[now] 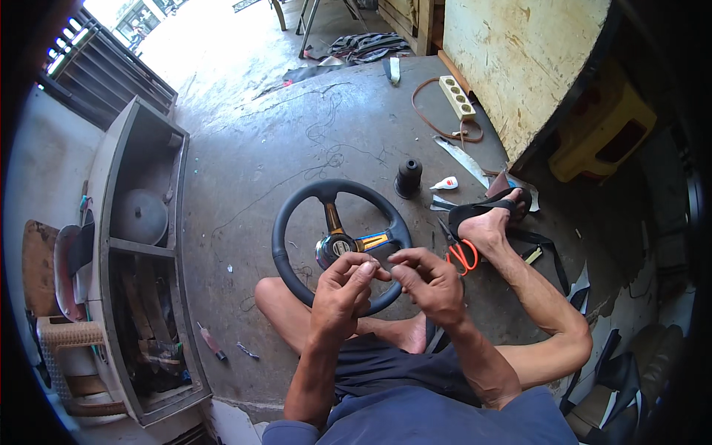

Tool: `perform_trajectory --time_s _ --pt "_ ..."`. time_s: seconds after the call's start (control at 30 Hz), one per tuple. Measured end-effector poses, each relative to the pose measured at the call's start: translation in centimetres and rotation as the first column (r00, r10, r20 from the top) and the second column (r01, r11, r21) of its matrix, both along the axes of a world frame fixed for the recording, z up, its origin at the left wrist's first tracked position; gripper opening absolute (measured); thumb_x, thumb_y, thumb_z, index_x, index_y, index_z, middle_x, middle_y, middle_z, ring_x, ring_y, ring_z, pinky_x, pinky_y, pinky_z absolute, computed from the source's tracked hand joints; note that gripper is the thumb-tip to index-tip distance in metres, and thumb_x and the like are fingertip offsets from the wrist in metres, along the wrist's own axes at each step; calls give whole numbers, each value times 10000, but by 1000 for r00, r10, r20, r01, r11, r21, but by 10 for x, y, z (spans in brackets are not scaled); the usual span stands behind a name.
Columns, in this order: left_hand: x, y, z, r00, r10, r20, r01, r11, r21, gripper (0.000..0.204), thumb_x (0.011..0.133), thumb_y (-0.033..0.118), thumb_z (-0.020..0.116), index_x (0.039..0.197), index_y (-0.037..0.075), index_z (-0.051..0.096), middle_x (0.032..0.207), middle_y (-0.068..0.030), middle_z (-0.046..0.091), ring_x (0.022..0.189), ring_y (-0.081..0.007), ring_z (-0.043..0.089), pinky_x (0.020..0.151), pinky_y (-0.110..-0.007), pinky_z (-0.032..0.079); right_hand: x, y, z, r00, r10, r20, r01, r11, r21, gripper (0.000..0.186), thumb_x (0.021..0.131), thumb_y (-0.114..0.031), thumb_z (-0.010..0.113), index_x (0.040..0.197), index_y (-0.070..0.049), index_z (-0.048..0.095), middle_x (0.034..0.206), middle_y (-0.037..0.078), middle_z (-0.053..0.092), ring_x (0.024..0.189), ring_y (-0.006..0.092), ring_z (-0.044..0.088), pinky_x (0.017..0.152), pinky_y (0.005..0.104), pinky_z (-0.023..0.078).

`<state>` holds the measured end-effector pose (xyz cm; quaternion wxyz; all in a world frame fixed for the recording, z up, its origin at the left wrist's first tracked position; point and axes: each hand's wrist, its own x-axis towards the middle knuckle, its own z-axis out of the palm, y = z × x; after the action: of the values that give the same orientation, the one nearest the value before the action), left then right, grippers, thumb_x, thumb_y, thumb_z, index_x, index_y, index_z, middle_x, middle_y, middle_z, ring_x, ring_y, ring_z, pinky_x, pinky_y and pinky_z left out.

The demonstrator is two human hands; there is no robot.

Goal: The person is reupholstering a steering wheel by sewing a cover onto its rim with a needle and thread. They use a lighter to melt thread ends and scissors to trim the material while holding the wheel in their lap.

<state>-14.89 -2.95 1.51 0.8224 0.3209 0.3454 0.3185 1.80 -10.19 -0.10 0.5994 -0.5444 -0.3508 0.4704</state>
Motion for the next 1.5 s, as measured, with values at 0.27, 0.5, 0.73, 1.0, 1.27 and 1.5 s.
perform_trajectory --time_s 0.27,0.5,0.73,1.0,1.27,1.5 --pt "0 -2 1 956 28 -292 20 987 161 128 956 126 704 1025 20 688 825 -29 682 553 -6 483 452 -172 342 3 1 7 983 181 26 -181 983 -21 192 957 -156 696 1004 30 689 907 35 641 779 73 588 682 228 477" --pt "11 -9 -7 886 227 -404 32 840 541 123 911 61 737 1015 -4 735 894 -41 737 816 -91 666 736 -260 535 7 0 18 944 115 309 -128 991 24 178 927 -158 714 931 19 699 814 32 632 715 81 569 644 248 463" --pt "9 -5 -3 873 100 -477 165 860 483 133 950 105 680 976 -22 710 794 -18 680 755 -72 597 696 -264 490 12 4 11 886 6 464 -48 996 78 152 910 -139 704 945 8 697 825 105 664 674 180 631 607 318 486" --pt "15 -6 -6 764 273 -585 161 796 583 167 977 150 632 955 -9 680 676 -48 624 639 -96 571 612 -290 468 6 2 11 849 94 520 -167 982 94 132 910 -124 702 940 4 696 803 101 669 685 204 662 608 340 505" --pt "15 -10 3 727 248 -640 338 682 649 176 983 135 603 895 -10 649 626 -93 592 564 -135 568 557 -325 456 7 5 8 890 -19 455 -26 995 92 143 912 -130 695 937 10 701 825 113 678 711 204 670 619 326 509" --pt "11 -9 -10 793 202 -575 223 782 582 257 1006 196 609 876 -22 648 679 -71 640 635 -96 561 586 -304 461 5 0 2 855 56 516 -89 995 40 131 911 -124 696 966 -5 708 834 114 675 701 202 662 616 327 507"
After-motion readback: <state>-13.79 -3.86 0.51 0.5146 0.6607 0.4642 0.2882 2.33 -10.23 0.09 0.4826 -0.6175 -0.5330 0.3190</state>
